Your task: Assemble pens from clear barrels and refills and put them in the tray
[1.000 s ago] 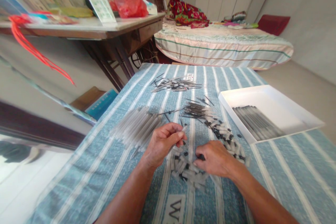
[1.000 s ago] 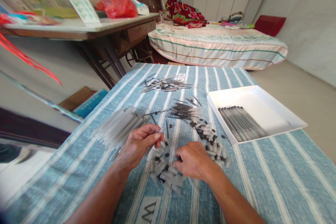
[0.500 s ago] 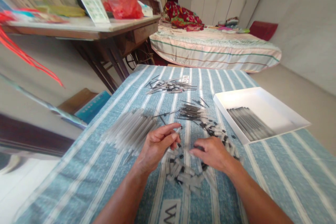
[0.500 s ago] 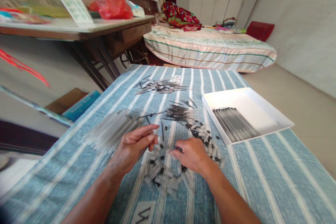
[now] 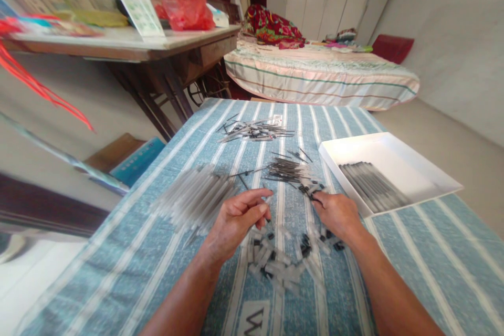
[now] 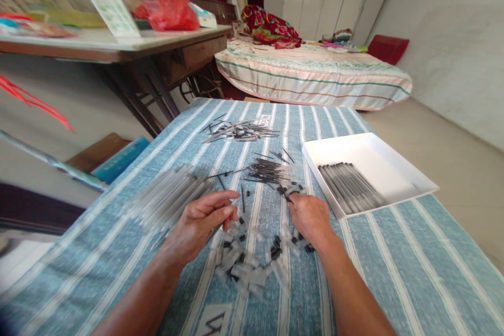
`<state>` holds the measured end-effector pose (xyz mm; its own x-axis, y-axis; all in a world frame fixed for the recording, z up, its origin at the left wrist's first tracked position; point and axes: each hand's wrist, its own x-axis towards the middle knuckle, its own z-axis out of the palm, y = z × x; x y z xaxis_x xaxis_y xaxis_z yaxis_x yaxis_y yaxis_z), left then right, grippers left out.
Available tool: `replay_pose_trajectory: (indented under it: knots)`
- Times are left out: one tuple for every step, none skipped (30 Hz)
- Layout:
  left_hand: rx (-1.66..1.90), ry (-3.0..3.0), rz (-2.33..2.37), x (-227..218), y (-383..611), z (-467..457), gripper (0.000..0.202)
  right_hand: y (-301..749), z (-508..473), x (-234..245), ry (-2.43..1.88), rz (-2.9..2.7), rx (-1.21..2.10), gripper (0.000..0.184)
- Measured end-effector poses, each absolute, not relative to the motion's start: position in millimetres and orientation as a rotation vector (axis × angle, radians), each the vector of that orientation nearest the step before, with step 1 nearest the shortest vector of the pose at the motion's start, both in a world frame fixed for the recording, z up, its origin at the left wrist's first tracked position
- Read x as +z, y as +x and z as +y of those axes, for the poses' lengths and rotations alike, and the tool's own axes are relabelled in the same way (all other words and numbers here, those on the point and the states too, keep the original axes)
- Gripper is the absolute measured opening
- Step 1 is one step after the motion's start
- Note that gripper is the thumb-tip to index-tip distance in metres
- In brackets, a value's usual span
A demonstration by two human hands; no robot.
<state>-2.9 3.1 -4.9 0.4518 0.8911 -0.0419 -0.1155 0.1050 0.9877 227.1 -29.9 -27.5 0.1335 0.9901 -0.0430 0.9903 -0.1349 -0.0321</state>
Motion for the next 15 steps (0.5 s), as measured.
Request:
replay_pose_trajectory:
  knots:
    - [0.866, 1.249, 0.802, -5, -3, 3, 0.025, 227, -30, -28, 2.376, 2.075, -0.079, 0.028]
    - [0.858, 1.257, 0.8, -6, -3, 3, 0.025, 227, -30, -29, 2.401, 2.092, -0.08, 0.028]
    - [0.849, 1.265, 0.797, -6, -3, 3, 0.026, 228, -30, -30, 2.441, 2.122, -0.091, 0.028]
    - [0.841, 1.272, 0.795, -6, -3, 3, 0.026, 228, -30, -30, 2.497, 2.171, -0.124, 0.027]
    - [0.833, 1.277, 0.793, -6, -3, 3, 0.026, 228, -30, -31, 2.573, 2.241, -0.185, 0.026]
    - [0.823, 1.283, 0.793, -6, -3, 3, 0.026, 227, -30, -32, 2.663, 2.327, -0.288, 0.025]
    - [0.812, 1.289, 0.794, -6, -3, 3, 0.027, 227, -30, -33, 2.757, 2.417, -0.45, 0.024]
    - [0.8, 1.296, 0.797, -6, -3, 3, 0.027, 225, -31, -34, 2.835, 2.495, -0.681, 0.024]
    - [0.785, 1.303, 0.801, -5, -3, 3, 0.027, 223, -31, -34, 2.88, 2.543, -0.976, 0.023]
    - [0.767, 1.31, 0.805, -5, -2, 2, 0.027, 221, -31, -35, 2.879, 2.552, -1.307, 0.023]
    - [0.748, 1.317, 0.807, -4, -2, 1, 0.027, 218, -32, -36, 2.839, 2.525, -1.632, 0.023]
    - [0.728, 1.321, 0.807, -3, -1, 0, 0.027, 215, -32, -36, 2.768, 2.481, -1.917, 0.023]
    - [0.709, 1.325, 0.807, -2, 0, -1, 0.027, 212, -33, -36, 2.696, 2.435, -2.136, 0.023]
    - [0.688, 1.328, 0.808, -1, 0, -2, 0.026, 209, -34, -36, 2.639, 2.396, -2.292, 0.023]
    - [0.667, 1.333, 0.81, 0, 1, -3, 0.026, 206, -34, -36, 2.606, 2.364, -2.4, 0.022]
